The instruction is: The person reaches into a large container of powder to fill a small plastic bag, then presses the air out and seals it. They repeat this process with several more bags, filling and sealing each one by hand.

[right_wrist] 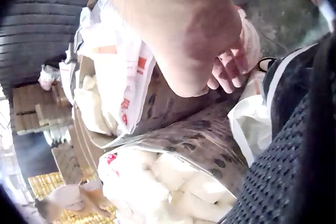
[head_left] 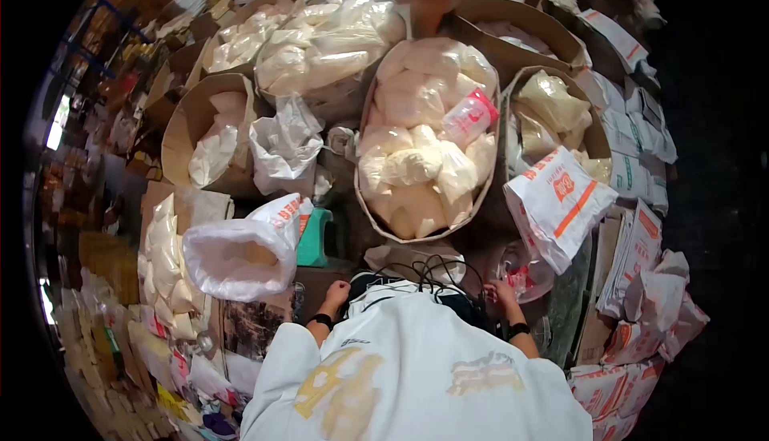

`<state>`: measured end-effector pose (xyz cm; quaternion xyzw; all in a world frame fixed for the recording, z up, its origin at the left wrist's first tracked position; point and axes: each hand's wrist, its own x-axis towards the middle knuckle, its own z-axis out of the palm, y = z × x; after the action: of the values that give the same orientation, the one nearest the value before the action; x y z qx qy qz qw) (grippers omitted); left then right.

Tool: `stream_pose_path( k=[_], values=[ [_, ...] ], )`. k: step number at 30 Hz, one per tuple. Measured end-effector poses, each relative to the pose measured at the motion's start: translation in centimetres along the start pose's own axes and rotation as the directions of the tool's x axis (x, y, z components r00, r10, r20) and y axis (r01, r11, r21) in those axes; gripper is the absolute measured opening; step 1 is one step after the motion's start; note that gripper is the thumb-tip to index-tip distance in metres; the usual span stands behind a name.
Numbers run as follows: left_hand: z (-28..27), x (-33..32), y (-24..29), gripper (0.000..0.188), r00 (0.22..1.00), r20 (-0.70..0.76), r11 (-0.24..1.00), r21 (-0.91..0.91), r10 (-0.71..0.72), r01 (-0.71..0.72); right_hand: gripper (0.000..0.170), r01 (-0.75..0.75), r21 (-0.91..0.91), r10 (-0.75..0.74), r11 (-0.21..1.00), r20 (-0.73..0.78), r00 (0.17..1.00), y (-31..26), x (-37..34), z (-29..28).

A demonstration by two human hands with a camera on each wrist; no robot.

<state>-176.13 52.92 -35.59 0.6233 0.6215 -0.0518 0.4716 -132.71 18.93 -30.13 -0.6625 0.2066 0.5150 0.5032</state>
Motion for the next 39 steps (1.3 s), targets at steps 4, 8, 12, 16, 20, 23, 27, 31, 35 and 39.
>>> stream_pose_path(
  k=[4,8,12,16,20,23,27,31,35,39],
  values=[
    [0.1,-0.6,-0.3,0.025,0.998,-0.05,1.0,-0.01,0.027,-0.028,0.015,0.14,-0.145,-0.133,0.979,0.054,0.99,-3.5,1.0,-0.3],
    [0.2,-0.3,-2.4,0.026,0.996,-0.072,0.987,-0.155,-0.044,0.033,0.022,0.344,-0.308,-0.321,0.887,0.125,0.939,-6.2,2.7,-0.7],
    [-1.6,-3.5,-1.6,0.026,0.99,-0.141,0.978,-0.208,-0.018,-0.011,0.031,0.624,-0.438,-0.568,0.647,0.269,0.778,-9.6,5.5,0.5],
    [-4.3,-6.6,0.1,0.027,0.984,-0.18,0.964,-0.261,-0.007,-0.041,0.039,0.682,-0.63,-0.641,0.371,0.358,0.68,-15.4,1.0,6.4],
    [-6.5,-6.8,1.8,0.028,0.977,-0.209,0.951,-0.291,0.04,-0.101,0.05,0.716,-0.606,-0.558,0.346,0.481,0.676,-18.7,-0.4,12.4],
    [-8.0,-4.0,2.9,0.031,0.982,-0.157,0.947,-0.285,0.107,-0.149,0.064,0.753,-0.557,-0.53,0.35,0.545,0.65,-20.4,-0.3,16.8],
    [-9.9,-0.1,9.2,0.033,0.987,-0.046,0.948,-0.272,0.157,-0.163,0.068,0.768,-0.59,-0.597,0.251,0.53,0.602,-22.9,0.3,22.5],
    [-10.1,4.5,16.2,0.034,0.962,0.071,0.938,-0.251,0.264,-0.239,0.073,0.8,-0.6,-0.683,0.029,0.572,0.454,-25.6,3.4,27.7],
    [-9.2,9.2,21.2,0.041,0.902,0.23,0.918,-0.249,0.365,-0.308,0.092,0.62,-0.738,-0.596,-0.267,0.632,0.495,-26.0,5.5,33.1],
    [-9.5,12.6,27.7,0.059,0.796,0.321,0.846,-0.03,0.513,-0.532,0.075,0.455,-0.836,-0.653,-0.305,0.532,0.539,-23.9,7.4,35.7]
  ],
)
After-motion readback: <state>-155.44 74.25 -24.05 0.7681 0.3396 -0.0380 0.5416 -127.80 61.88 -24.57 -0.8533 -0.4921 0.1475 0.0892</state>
